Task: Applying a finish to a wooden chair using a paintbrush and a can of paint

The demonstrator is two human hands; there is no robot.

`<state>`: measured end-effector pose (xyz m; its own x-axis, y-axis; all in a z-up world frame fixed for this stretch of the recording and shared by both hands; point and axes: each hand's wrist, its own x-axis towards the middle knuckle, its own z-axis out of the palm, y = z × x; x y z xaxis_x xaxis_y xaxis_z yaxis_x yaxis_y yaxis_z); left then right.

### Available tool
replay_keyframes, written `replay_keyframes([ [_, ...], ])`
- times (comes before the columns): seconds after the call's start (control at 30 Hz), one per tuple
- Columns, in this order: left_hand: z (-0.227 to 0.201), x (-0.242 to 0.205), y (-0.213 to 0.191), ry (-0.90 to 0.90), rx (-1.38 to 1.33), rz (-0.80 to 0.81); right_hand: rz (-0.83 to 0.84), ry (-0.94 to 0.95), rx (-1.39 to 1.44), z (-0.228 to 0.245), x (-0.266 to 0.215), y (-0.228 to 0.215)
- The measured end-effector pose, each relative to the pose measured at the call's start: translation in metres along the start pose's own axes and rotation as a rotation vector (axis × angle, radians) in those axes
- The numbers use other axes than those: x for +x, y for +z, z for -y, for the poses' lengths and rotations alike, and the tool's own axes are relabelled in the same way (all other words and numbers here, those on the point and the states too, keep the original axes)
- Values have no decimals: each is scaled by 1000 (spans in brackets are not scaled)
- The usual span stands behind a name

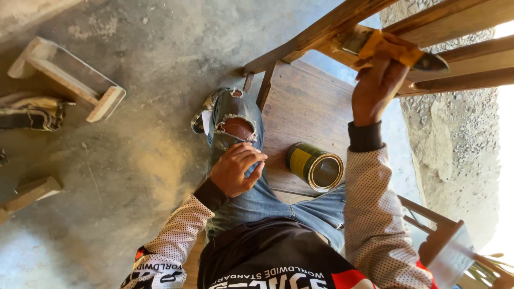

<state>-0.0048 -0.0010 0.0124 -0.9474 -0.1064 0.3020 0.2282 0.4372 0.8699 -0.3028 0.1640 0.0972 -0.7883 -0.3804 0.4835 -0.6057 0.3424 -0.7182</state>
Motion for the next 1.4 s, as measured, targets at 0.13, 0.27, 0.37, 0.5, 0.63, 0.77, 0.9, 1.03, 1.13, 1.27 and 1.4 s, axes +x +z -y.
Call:
replay_keyframes([
  [0.13, -4, -1, -1, -17, 9, 16, -279, 124, 391, -25, -27, -1],
  [0.27, -7, 2, 0, -34, 16, 27, -83, 203, 199, 6, -28, 3],
  [0.37, -8, 1, 3, -49, 42, 44, -117, -46, -278, 17, -27, -4],
  [0.5, -13, 8, 3, -35, 46, 49, -154, 28, -200, 26, -37, 3],
  [0.63, -16, 7, 4, -55, 49, 52, -172, -118, -294, 28, -37, 4],
  [0.77, 14, -3, 21, 74, 140, -26, -257, -482, -167, -9, -53, -1],
  [0.9, 4, 2, 18, 86, 129, -12, -29, -558, -117, -21, -57, 2],
  [1.03, 5, 2, 20, 86, 144, -5, 38, -786, -193, -30, -52, -5],
  [1.13, 4, 6, 23, 80, 164, 7, 27, -874, -174, -46, -51, -13],
  [1.27, 2, 5, 24, 53, 181, 46, 9, -969, -100, -62, -49, -10],
  [1.4, 0, 9, 26, 44, 211, 68, -29, -952, -91, -68, -39, -4],
])
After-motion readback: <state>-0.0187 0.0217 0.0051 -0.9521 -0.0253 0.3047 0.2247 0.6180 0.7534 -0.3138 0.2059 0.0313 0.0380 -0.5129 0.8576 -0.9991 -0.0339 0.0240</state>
